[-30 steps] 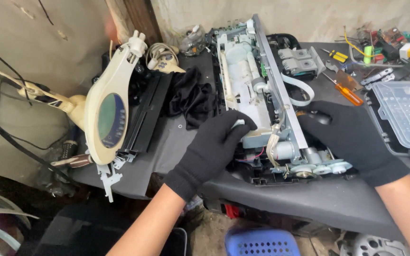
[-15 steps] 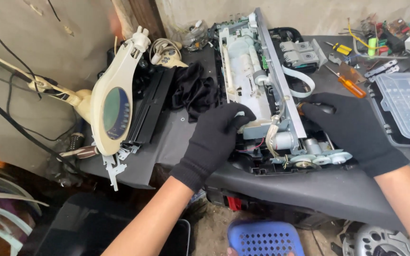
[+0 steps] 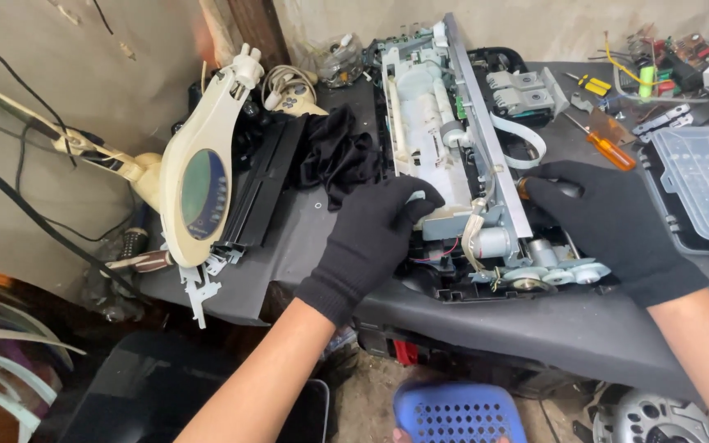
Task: Disassembling the internal paper feed mechanism of a printer using a screwdriver and manual prying.
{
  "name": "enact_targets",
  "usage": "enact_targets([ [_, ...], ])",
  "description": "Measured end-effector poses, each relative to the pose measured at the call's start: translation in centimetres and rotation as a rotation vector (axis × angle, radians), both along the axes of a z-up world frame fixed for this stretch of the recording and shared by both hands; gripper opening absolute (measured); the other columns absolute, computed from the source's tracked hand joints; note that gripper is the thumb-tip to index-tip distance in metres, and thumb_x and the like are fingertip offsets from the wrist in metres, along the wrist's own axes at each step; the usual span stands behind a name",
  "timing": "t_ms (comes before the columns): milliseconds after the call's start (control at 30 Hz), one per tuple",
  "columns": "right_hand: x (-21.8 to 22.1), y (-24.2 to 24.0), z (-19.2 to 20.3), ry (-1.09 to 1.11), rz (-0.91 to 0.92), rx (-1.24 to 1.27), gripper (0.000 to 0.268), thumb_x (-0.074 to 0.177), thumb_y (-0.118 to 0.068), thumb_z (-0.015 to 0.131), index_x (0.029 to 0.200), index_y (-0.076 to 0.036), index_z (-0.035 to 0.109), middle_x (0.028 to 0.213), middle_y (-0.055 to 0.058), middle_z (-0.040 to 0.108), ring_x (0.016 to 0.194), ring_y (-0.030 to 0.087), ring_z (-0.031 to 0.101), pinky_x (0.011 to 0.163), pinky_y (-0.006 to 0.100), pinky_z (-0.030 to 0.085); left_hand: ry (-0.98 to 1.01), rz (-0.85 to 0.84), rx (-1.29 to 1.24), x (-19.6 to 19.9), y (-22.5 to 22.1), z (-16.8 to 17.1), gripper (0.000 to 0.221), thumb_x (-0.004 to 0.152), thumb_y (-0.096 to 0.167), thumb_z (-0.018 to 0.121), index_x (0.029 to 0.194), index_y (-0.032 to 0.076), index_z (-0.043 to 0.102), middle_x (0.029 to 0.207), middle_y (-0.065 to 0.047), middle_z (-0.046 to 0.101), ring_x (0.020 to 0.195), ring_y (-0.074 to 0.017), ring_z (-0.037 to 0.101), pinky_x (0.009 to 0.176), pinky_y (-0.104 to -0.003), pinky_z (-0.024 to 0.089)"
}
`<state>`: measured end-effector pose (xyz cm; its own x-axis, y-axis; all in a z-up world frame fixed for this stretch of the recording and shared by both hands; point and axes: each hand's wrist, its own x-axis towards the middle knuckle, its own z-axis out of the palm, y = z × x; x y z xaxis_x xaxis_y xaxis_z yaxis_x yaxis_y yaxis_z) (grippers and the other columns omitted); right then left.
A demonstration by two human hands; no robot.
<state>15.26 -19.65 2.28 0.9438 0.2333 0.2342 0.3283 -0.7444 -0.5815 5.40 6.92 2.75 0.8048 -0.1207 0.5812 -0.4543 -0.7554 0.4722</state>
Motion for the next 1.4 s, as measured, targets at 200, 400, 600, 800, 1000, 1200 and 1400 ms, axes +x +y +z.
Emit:
enact_targets([
  [200, 0.5, -0.5, -0.9, -0.122, 0.088, 0.031, 0.029, 0.098, -0.036, 0.070, 0.114, -0.014, 0.080, 0.098, 0.005, 0.077, 0.093, 0.016, 0.068, 0.090, 0.034, 0.048, -0.015, 0.001, 0.015, -0.2, -0.1, 0.0, 0.012, 0.101, 0.021, 0.059, 0.102, 0.017, 0.070, 0.083, -0.002, 0.076, 0.070, -0.0263, 0.073, 0.062, -0.040, 0.049],
  [400, 0.2, -0.6, -0.9, -0.071, 0.057, 0.033, 0.028, 0.097, -0.035, 0.069, 0.110, -0.013, 0.080, 0.095, 0.005, 0.078, 0.090, 0.016, 0.068, 0.088, 0.034, 0.048, -0.052, 0.075, 0.105, -0.2, -0.3, -0.3, 0.012, 0.100, 0.022, 0.059, 0.098, 0.020, 0.070, 0.068, -0.004, 0.071, 0.061, -0.0297, 0.069, 0.055, -0.042, 0.045],
  [600, 0.4, -0.6, -0.8, -0.114, 0.094, 0.031, 0.027, 0.099, -0.035, 0.068, 0.109, -0.013, 0.080, 0.095, 0.003, 0.077, 0.090, 0.015, 0.067, 0.089, 0.033, 0.048, -0.090, -0.016, 0.062, 0.1, 0.0, -0.4, 0.010, 0.103, 0.022, 0.059, 0.103, 0.017, 0.069, 0.078, -0.002, 0.074, 0.062, -0.0262, 0.070, 0.059, -0.040, 0.047],
  [800, -0.1, -0.4, -0.3, -0.095, 0.100, 0.037, 0.031, 0.100, -0.034, 0.066, 0.112, -0.009, 0.079, 0.107, 0.005, 0.077, 0.098, 0.017, 0.067, 0.095, 0.035, 0.047, -0.020, -0.019, 0.005, -0.5, -0.7, 0.2, 0.009, 0.102, 0.017, 0.058, 0.103, 0.015, 0.066, 0.088, -0.001, 0.075, 0.069, -0.0212, 0.072, 0.064, -0.037, 0.051],
  [1000, -0.1, -0.4, -0.5, -0.136, 0.120, 0.048, 0.026, 0.100, -0.029, 0.067, 0.109, -0.009, 0.080, 0.100, 0.004, 0.077, 0.092, 0.015, 0.067, 0.089, 0.033, 0.050, -0.149, -0.009, 0.173, -1.6, -2.1, 1.8, 0.037, 0.102, 0.043, 0.051, 0.112, 0.010, 0.065, 0.099, -0.014, 0.070, 0.083, -0.0375, 0.066, 0.066, -0.051, 0.045],
  [1200, -0.2, -0.2, -0.1, -0.091, 0.101, 0.081, 0.028, 0.098, -0.029, 0.068, 0.110, -0.007, 0.079, 0.101, 0.005, 0.077, 0.094, 0.015, 0.067, 0.092, 0.032, 0.049, -0.203, 0.015, 0.308, -0.7, -2.1, 1.1, 0.016, 0.094, 0.022, 0.069, 0.082, 0.011, 0.069, 0.093, -0.011, 0.069, 0.076, -0.0370, 0.062, 0.060, -0.051, 0.043],
  [1400, -0.2, -0.3, -0.2, -0.113, 0.139, 0.058, 0.030, 0.101, -0.031, 0.066, 0.113, -0.006, 0.079, 0.107, 0.007, 0.077, 0.095, 0.017, 0.066, 0.091, 0.035, 0.049, -0.243, 0.094, 0.386, -0.4, -2.3, 0.8, 0.009, 0.086, 0.015, 0.072, 0.078, 0.011, 0.069, 0.091, -0.009, 0.068, 0.071, -0.0364, 0.059, 0.055, -0.051, 0.040],
])
